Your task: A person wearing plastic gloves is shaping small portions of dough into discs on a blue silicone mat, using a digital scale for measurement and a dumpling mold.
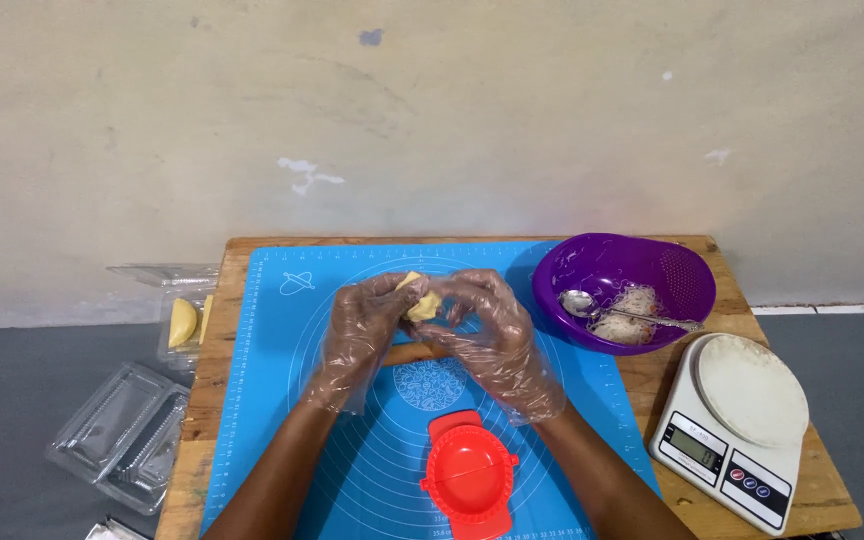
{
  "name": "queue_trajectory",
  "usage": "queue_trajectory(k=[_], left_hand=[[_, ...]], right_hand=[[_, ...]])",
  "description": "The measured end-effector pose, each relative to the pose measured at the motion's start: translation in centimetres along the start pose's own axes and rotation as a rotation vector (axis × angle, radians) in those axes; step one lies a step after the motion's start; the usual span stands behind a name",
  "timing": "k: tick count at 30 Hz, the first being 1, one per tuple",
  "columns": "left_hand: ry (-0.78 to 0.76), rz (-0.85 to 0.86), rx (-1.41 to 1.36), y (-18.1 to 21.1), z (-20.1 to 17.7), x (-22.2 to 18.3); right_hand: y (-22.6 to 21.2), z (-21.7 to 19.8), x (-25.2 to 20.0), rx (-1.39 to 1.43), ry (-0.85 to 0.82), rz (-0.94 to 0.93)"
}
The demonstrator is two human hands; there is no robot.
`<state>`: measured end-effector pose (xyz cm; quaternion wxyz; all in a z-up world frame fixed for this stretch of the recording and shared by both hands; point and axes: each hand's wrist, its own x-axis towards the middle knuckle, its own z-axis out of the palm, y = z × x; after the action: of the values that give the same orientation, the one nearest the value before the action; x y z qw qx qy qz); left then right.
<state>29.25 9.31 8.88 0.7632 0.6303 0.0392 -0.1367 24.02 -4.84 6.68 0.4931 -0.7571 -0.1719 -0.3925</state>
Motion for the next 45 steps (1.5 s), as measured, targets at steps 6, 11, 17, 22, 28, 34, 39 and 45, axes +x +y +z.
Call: queue_trajectory(k=[6, 11, 17, 22, 28, 34, 39, 45], left_hand=[[-0.121, -0.034, 0.020, 2.2, 0.7, -2.1], [-0.207, -0.128, -0.057, 5.0, 1.7, -4.2], [-0.071, -0.080, 0.025, 1.9, 1.1, -1.4], [-0.066, 0.047, -0.020, 0.2, 0.4, -0.8], [-0.016, 0.086, -0.050, -0.5, 0.2, -0.4], [-0.065, 0.024, -0.108, -0.2, 0.4, 0.0], [-0.161, 0.054, -0.226, 1.5, 1.5, -2.4], [-0.171, -0.086, -0.209, 1.6, 0.6, -0.7]], right_hand=[[0.1, -0.7, 0.4, -0.131, 0.024, -0.122], [0.6, -0.1, 0.1, -0.164, 0.059, -0.122], [0.2, 0.1, 0.0, -0.122, 0.088, -0.047], [-1.5, 0.2, 0.7, -0.153, 0.054, 0.009], [-0.6, 0.6, -0.4, -0.081, 0.016, 0.169], [-2.7, 0.7, 1.1, 0.209, 0.079, 0.524], [-1.4, -0.5, 1.2, 0.380, 0.074, 0.649], [-1.8, -0.3, 1.4, 0.420, 0.025, 0.657]])
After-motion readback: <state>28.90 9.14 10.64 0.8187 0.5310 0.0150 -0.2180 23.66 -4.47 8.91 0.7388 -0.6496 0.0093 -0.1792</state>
